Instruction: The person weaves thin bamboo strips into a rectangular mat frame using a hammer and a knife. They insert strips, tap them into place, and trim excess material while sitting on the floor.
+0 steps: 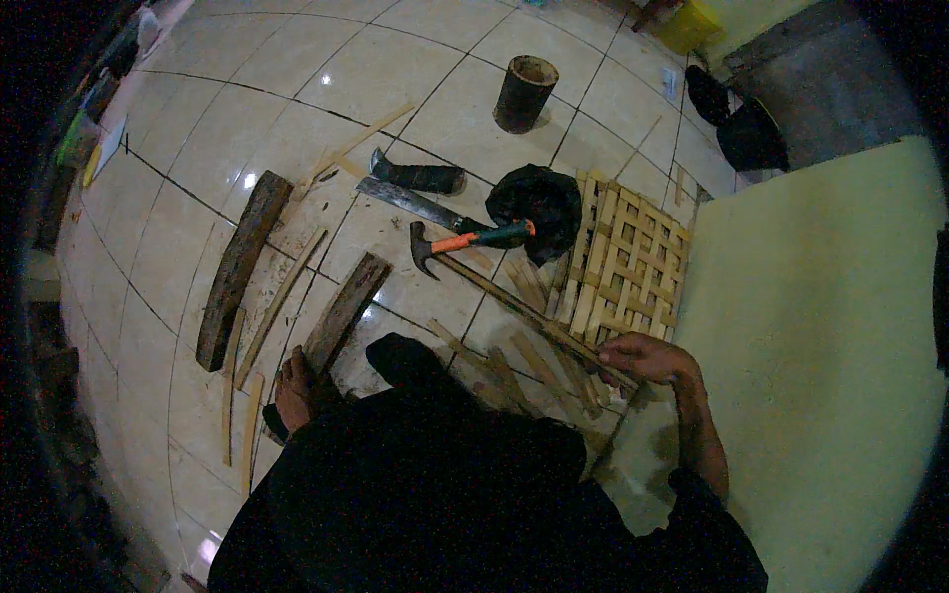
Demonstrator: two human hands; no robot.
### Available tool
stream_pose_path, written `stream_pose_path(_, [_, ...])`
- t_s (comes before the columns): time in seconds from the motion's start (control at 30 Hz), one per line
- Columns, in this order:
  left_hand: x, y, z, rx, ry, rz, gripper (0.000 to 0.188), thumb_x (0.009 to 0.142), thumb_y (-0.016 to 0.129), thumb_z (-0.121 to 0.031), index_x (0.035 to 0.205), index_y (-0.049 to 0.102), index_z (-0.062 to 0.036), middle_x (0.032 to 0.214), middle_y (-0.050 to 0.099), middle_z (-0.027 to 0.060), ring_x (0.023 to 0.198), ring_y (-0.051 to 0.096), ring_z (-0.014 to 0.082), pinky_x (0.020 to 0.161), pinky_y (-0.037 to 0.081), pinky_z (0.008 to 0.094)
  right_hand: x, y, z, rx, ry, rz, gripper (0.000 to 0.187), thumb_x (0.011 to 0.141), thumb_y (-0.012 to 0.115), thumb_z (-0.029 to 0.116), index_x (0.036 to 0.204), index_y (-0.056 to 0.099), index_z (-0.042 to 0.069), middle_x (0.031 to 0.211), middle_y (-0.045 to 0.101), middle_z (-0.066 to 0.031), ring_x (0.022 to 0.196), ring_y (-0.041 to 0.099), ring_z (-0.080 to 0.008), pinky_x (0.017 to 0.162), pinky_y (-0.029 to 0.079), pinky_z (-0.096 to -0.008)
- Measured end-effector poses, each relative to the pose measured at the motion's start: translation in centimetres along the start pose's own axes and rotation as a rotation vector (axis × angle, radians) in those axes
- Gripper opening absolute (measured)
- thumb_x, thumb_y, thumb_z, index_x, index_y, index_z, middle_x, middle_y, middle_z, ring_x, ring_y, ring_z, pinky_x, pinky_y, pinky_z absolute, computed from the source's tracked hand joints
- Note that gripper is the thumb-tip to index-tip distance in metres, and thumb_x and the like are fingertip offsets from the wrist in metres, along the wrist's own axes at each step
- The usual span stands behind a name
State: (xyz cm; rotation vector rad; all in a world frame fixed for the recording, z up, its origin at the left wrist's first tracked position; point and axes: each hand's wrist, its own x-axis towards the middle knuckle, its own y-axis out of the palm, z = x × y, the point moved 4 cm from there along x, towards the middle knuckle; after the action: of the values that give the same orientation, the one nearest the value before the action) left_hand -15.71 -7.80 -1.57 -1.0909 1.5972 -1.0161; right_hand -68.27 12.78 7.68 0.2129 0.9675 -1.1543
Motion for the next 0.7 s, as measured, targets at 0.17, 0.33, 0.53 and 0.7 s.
stream_pose_path(0.17, [-0.5, -3.0, -4.4, 0.038, -0.021, -0.038, 0.066, 0.076, 0.065, -0.027, 0.136, 0.042, -0.0119, 0.119, 0.057, 0.0185, 0.106, 0.055, 0.0403, 0.091, 0.046, 0.0457, -1.8, -1.0, 0.8, -0.057, 0.064, 0.068, 0.032, 0.1, 0.049, 0.03, 0.111, 0.062, 0.003, 0.094, 0.065, -0.0053, 0.089, 0.056, -0.0121, 0.083, 0.046, -0.0288])
stream_pose_path(0.33, [-0.2, -1.8, -2.0, -0.03, 0.021, -0.038, 0.064, 0.078, 0.064, -0.025, 0.137, 0.042, -0.0115, 0.122, 0.056, 0.019, 0.111, 0.054, 0.0409, 0.094, 0.044, 0.0461, -0.5, -1.2, 3.3, -0.09, -0.184, -0.134, 0.032, 0.1, 0.049, 0.03, 0.109, 0.061, 0.002, 0.085, 0.063, -0.0031, 0.08, 0.056, -0.012, 0.077, 0.046, -0.0296])
stream_pose_path(0.53, [1.1, 3.3, 4.9, -0.042, 0.118, -0.074, 0.059, 0.083, 0.061, -0.021, 0.138, 0.041, -0.0103, 0.125, 0.055, 0.0209, 0.114, 0.052, 0.0395, 0.096, 0.043, 0.0453, 7.1, 6.1, 6.8, 0.448, -0.121, 0.071, 0.031, 0.099, 0.048, 0.028, 0.113, 0.059, 0.002, 0.094, 0.065, -0.0118, 0.089, 0.061, -0.0232, 0.081, 0.048, -0.0371])
stream_pose_path(0.7, [2.7, -3.0, 1.4, -0.495, 0.066, -0.104, 0.053, 0.086, 0.059, -0.02, 0.136, 0.043, -0.0082, 0.125, 0.054, 0.0192, 0.114, 0.053, 0.035, 0.097, 0.044, 0.0428, 14.7, 14.3, 14.7, 0.046, -0.601, -0.108, 0.024, 0.098, 0.048, 0.024, 0.108, 0.059, 0.004, 0.091, 0.064, -0.0146, 0.087, 0.062, -0.0285, 0.08, 0.048, -0.0384])
